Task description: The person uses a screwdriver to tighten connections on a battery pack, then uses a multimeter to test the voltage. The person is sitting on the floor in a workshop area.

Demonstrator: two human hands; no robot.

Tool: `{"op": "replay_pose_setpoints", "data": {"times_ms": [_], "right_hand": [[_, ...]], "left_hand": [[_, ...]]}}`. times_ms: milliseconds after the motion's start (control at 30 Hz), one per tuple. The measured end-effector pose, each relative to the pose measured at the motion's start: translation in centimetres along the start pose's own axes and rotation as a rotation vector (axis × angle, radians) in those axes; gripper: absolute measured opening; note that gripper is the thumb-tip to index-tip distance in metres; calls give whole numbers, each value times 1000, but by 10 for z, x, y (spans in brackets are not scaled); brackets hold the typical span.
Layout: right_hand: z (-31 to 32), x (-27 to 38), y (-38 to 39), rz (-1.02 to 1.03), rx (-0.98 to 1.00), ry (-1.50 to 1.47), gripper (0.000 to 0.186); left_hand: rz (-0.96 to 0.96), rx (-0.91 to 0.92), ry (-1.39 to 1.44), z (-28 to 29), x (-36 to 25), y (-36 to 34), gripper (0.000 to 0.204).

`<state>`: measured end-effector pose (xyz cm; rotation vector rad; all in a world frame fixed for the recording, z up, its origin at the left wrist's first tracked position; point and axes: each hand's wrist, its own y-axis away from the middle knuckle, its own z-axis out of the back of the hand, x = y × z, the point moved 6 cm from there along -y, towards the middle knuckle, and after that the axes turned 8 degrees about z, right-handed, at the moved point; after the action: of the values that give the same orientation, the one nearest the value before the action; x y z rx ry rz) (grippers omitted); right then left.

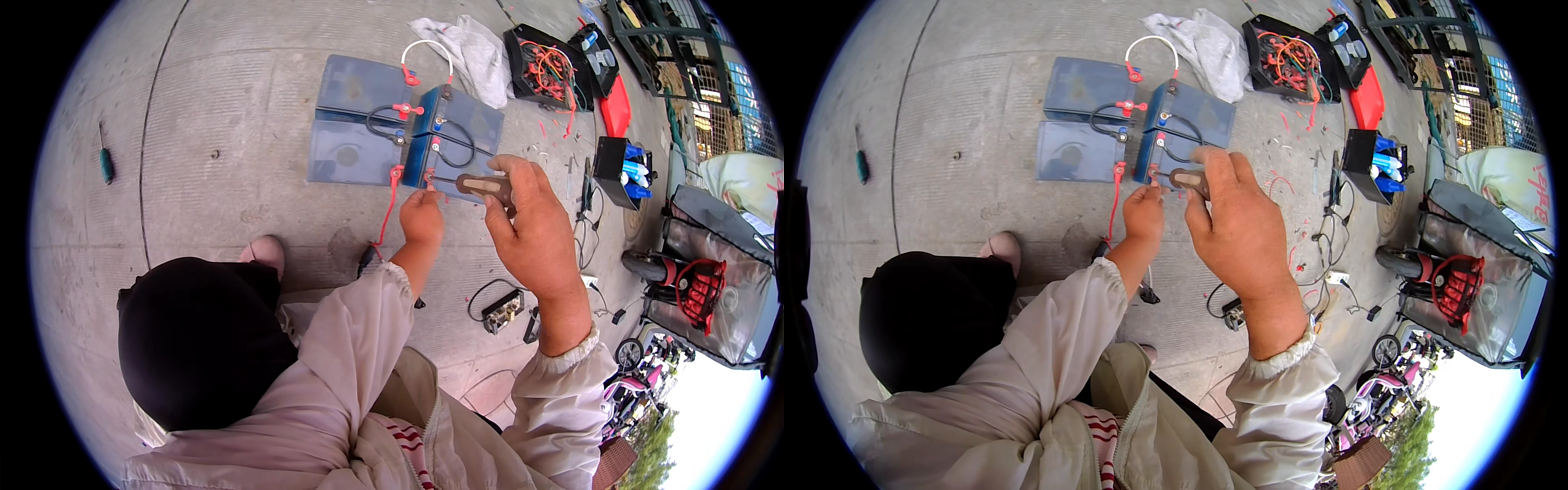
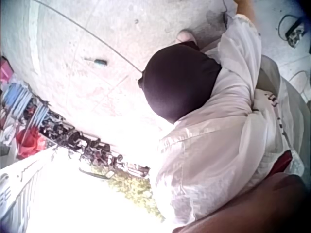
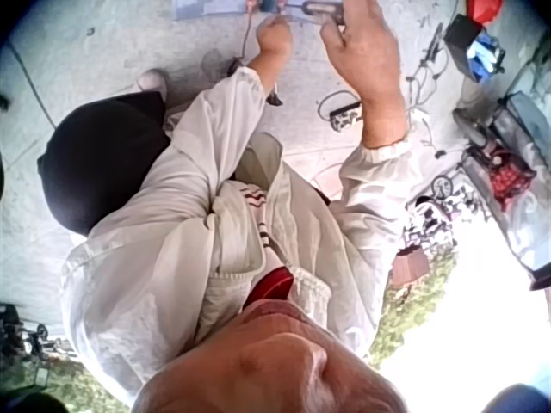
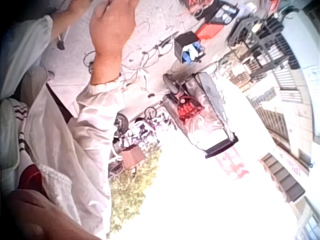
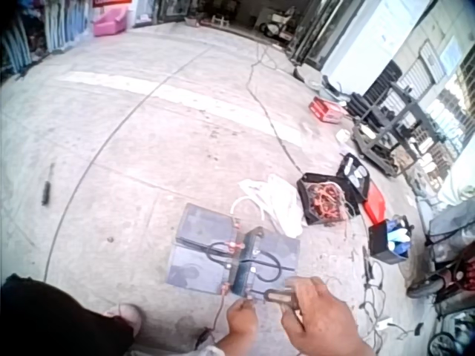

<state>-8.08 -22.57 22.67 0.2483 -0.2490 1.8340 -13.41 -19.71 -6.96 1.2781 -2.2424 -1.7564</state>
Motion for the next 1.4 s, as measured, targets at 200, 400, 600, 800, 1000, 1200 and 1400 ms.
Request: {"op": "replay_pose_setpoints", "data": {"times_ms": [200, 400, 600, 800, 1000, 1200, 1400], "right_hand": [[-3, -5, 0, -126, 25, 7, 33], [-4, -5, 0, -148, 96, 109, 40], [-6, -7, 0, -187, 102, 3, 40], [-3, -12, -2, -293, 152, 53, 40], [-5, -6, -1, -80, 76, 52, 28], [-2, 1, 0, 90, -150, -117, 29], [-9, -8, 4, -207, 79, 40, 28]], "left_hand": [[-10, -1, -6, 1, 4, -5, 31], [-19, -9, -16, 0, 1, -2, 31], [-6, -10, 6, 1, 5, -4, 31], [3, -6, 10, 0, 6, -5, 31], [1, 2, 49, 1, 6, -6, 29], [33, 24, 45, 5, 11, -11, 29], [41, 48, 5, 6, 12, -12, 31]]}}
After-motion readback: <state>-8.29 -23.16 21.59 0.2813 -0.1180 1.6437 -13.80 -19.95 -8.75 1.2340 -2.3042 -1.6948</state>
